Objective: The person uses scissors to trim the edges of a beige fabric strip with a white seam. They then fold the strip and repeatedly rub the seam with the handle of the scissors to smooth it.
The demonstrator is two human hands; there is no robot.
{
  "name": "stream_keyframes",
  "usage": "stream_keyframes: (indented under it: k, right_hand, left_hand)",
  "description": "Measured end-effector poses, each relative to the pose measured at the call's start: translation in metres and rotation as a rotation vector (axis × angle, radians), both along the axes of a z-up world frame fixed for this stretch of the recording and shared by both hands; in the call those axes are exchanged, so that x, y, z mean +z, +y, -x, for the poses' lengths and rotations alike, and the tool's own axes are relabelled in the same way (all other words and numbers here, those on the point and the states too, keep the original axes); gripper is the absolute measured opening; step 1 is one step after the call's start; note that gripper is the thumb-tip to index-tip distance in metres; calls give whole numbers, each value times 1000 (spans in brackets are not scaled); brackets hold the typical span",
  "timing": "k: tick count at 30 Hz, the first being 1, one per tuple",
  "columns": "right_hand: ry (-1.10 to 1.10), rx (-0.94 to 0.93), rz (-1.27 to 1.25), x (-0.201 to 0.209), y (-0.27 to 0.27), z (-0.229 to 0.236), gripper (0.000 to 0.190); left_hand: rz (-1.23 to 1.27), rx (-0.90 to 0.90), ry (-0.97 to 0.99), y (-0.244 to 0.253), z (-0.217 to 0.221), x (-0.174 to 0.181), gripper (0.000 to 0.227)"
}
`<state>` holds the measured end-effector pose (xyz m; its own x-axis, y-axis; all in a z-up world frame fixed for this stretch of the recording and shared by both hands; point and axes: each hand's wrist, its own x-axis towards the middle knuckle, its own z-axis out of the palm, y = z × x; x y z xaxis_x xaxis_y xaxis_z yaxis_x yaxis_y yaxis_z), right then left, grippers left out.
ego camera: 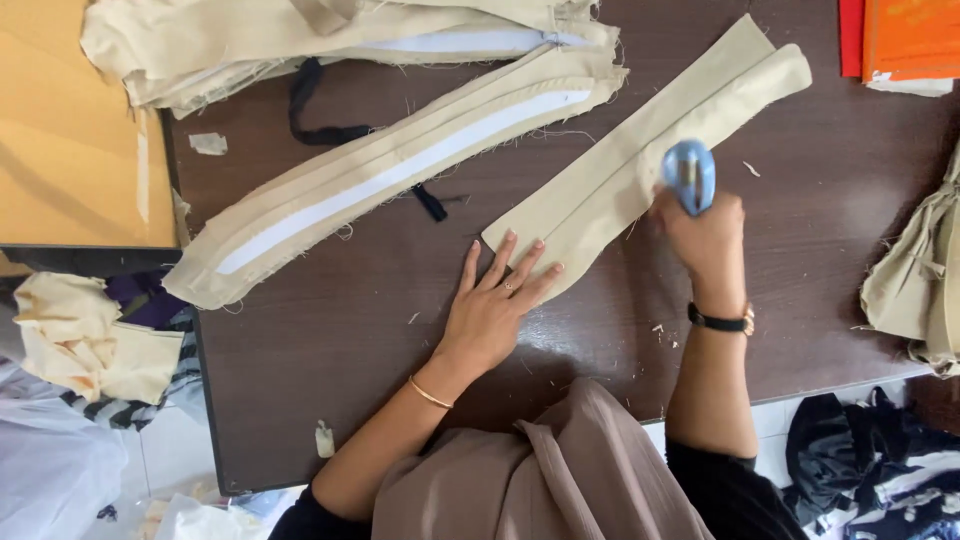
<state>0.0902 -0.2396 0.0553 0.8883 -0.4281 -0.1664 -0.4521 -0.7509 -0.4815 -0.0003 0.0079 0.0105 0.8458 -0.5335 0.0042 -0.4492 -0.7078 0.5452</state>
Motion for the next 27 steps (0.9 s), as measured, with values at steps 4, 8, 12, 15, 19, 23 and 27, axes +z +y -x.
stream_keyframes:
  k: [4, 8, 12, 15, 19, 23, 27]
  right_hand:
    - [291, 145, -340, 52, 46, 29, 18]
    - [283, 64, -940, 13, 51, 50, 17]
    - [109, -116, -1308, -7, 65, 60, 22]
    - [79, -248, -1391, -14, 74, 54, 26]
    - [-51, -192, -1244, -41, 56, 40, 21]
    - [-90, -120, -871, -19, 47, 32, 24]
    - [120, 62, -261, 6, 34, 30, 24]
  left_hand:
    - [-13, 5, -38, -1, 2, 0, 61]
    - [184, 99, -138, -3, 1, 6, 55]
    - [614, 258, 6, -4, -2, 8, 45]
    - [650, 267, 35, -3, -2, 7, 39]
    - [634, 263, 33, -5, -2, 6, 40]
    - [494, 205, -115, -3, 1, 6, 42]
    - [270, 102, -196, -6, 5, -4, 41]
